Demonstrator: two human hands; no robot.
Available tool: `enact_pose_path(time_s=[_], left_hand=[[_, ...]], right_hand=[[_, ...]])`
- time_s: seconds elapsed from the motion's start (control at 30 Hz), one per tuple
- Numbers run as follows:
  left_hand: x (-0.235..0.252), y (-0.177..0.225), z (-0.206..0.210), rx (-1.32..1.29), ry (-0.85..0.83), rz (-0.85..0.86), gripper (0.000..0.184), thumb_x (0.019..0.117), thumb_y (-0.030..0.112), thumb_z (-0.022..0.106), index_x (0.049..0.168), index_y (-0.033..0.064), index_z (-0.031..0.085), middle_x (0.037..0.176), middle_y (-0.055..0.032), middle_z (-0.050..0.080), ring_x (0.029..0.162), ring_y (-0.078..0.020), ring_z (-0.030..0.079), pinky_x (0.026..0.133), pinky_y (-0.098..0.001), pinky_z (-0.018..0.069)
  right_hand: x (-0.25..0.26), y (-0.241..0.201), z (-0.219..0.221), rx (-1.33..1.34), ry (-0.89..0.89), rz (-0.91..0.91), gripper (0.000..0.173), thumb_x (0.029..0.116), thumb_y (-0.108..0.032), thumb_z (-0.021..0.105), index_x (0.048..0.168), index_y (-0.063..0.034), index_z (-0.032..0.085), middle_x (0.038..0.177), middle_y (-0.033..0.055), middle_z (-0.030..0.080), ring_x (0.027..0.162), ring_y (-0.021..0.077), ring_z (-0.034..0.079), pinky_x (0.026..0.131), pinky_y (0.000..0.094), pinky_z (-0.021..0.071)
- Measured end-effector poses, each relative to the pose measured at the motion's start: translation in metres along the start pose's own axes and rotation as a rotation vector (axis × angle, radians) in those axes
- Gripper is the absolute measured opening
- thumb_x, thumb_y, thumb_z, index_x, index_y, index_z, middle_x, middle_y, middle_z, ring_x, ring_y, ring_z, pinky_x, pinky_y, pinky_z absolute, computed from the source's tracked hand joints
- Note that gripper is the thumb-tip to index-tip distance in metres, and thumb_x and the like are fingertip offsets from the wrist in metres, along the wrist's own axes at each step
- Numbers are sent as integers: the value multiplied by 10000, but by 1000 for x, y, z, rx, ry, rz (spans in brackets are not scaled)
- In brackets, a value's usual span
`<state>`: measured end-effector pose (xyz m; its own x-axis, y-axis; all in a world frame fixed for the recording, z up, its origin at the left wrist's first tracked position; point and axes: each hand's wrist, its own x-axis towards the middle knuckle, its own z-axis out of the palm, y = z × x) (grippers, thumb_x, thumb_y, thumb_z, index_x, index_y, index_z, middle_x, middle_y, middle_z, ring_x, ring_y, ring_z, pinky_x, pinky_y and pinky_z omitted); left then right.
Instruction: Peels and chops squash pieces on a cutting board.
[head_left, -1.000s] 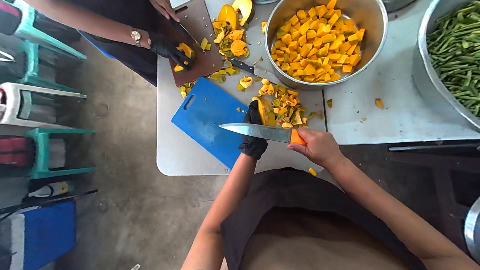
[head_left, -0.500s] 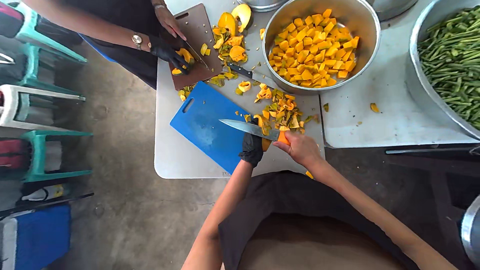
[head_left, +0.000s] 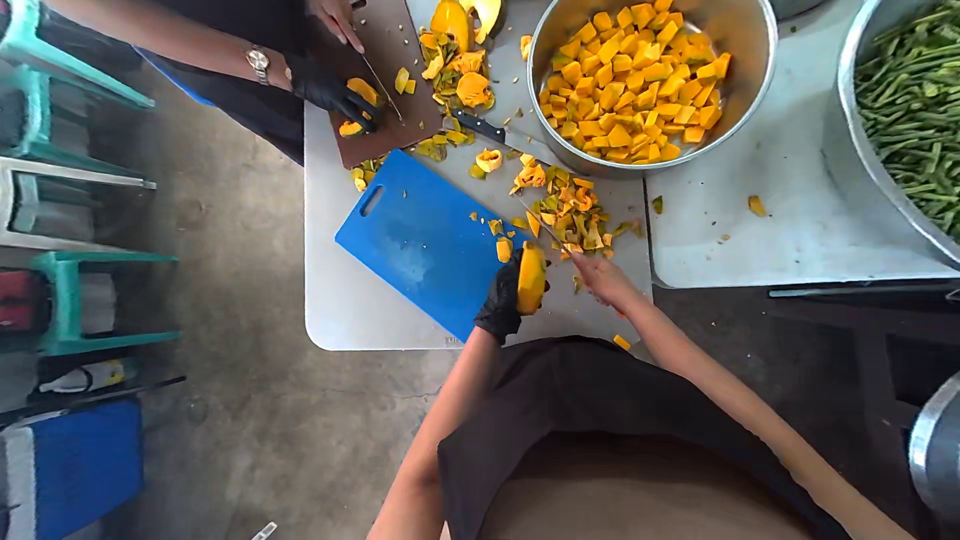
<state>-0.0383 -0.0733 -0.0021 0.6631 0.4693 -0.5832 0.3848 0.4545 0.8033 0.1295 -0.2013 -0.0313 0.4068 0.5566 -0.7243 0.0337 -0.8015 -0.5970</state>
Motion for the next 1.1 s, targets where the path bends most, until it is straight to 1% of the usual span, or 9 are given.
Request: enact_pose_path(time_s=[0.17,0.3,0.33,0.5,0.57,0.63,0.87,1.0,1.1], left_hand=[[13,-7,-5,-253,41,57,472,1117,342,201,1180,63,577,889,-60,707,742,-141,690,666,-296,592],[22,-15,-17,-2,4,241,379,1100,172,359,1381,-52,479,1149,-107,641,983,-99,641,876,-274,556],[22,-9,-15,-11,-7,247,353,1098,177,351,1340,-37,494,1093,-82,654,926,-78,649,823,-251,565],[2,13,-4,189,34,213,391,1120,212,292,1295,-48,525,980,-79,621,826,-69,608,776,-230,537],[0,11,4,102,-12,151,448,1124,289,215,1153,15,568,788,-19,630,638,-62,603,601,-228,544],[-7,10,5,114,-154,118,495,1106,326,219,1266,13,567,830,-33,664,627,-80,604,592,-252,543],[8,-1,-5,-68,-216,137,492,1112,353,274,1321,26,577,1088,-115,720,882,-186,713,791,-356,606],[-10,25,13,66,57,113,407,1126,245,261,1227,-2,568,920,-27,623,779,-63,608,724,-254,544],[-10,31,18,-75,-12,176,378,1121,216,250,1314,14,504,979,13,643,821,-3,618,744,-184,545]], right_hand=[[-39,-8,8,-203,122,-390,619,1052,-529,481,1050,60,671,812,213,653,805,383,659,752,597,508],[-51,-10,13,-380,275,-591,744,983,-658,487,925,63,661,753,207,642,735,406,676,629,576,519],[-52,-11,13,-394,302,-600,744,980,-658,492,922,64,659,760,209,644,735,408,679,619,572,520],[-57,-20,10,-407,349,-505,694,991,-613,527,962,67,665,794,223,664,772,420,695,635,580,526],[-53,-28,2,-388,284,-344,659,1020,-577,516,1056,64,667,870,256,683,867,456,696,721,621,522],[-37,-27,-14,-323,177,-150,668,1052,-570,445,1175,51,657,1004,307,688,1005,504,671,848,687,495],[-33,3,-17,-33,194,-309,538,1100,-416,438,999,74,635,744,161,566,695,295,567,692,521,480],[-56,-1,-4,-247,285,-624,683,994,-592,520,918,72,664,695,170,610,659,355,641,597,553,507],[-59,1,3,-346,355,-730,719,977,-630,506,850,62,650,687,166,605,628,350,644,531,515,496]])
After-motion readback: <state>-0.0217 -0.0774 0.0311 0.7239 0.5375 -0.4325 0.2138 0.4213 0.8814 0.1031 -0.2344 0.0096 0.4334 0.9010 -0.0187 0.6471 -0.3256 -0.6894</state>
